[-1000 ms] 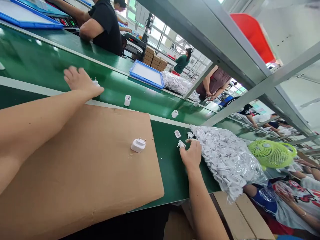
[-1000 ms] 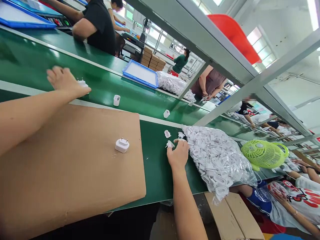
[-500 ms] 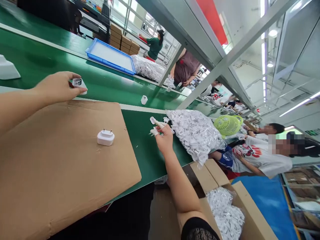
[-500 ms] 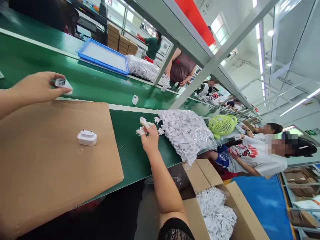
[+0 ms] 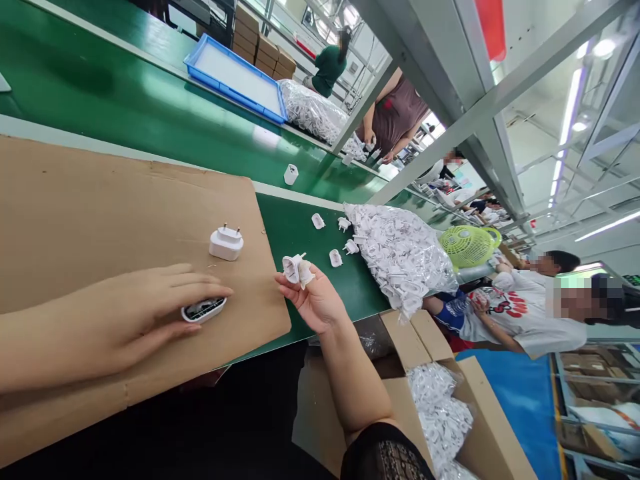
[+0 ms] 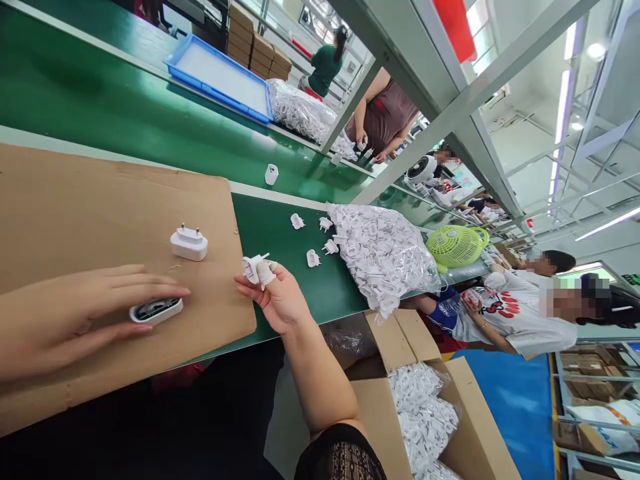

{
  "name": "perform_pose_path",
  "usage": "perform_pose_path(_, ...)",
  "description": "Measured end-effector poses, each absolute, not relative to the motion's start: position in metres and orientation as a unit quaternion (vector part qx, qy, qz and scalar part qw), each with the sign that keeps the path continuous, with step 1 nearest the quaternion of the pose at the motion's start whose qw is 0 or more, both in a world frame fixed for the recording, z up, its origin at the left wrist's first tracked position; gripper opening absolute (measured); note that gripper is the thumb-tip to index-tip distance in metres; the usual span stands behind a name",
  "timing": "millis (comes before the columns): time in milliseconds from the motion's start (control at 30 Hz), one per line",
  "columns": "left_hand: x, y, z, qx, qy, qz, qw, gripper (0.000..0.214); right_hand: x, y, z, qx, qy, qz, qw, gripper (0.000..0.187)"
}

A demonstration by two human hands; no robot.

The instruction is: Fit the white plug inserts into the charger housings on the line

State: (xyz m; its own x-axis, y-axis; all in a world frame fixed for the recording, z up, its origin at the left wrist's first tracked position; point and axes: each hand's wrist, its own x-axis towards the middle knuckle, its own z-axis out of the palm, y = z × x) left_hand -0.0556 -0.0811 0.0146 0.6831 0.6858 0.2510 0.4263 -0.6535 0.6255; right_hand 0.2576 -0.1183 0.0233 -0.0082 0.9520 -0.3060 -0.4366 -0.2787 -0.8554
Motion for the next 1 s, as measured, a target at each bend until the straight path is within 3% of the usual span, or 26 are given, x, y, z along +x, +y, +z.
perform_pose_path(133, -0.051, -0.088, -0.004, 0.875, 0.302, 0.257, 0.277, 0.068, 0.24, -0.131, 0.019, -0.493, -0.329, 0.589, 0.55, 0.052)
perform_pose_path(233, -0.048, -0.091, -0.01, 0.837, 0.355, 0.269, 0.318, 0.052, 0.227, -0.141, 0.018, -0.522, -0.45, 0.456, 0.564, 0.033)
perform_pose_path(333, -0.044, -0.089, -0.011, 0.837, 0.336, 0.263, 0.341, 0.032, 0.213, -0.149, 0.019, -0.519, -0.627, 0.314, 0.49, 0.021)
perform_pose_path(533, -0.041, -0.086, -0.017, 0.814, 0.32, 0.312, 0.371, 0.031, 0.192, -0.143, 0.023, -0.465, -0.786, 0.132, 0.386, 0.022)
perform_pose_path(733, -0.039, -0.087, -0.02, 0.808, 0.321, 0.318, 0.379, 0.032, 0.185, -0.134, 0.048, -0.43, -0.864, 0.059, 0.256, 0.034)
perform_pose_path(1000, -0.038, -0.087, -0.017, 0.811, 0.305, 0.322, 0.381, 0.028, 0.175, -0.127, 0.074, -0.426, -0.894, 0.005, 0.137, 0.028)
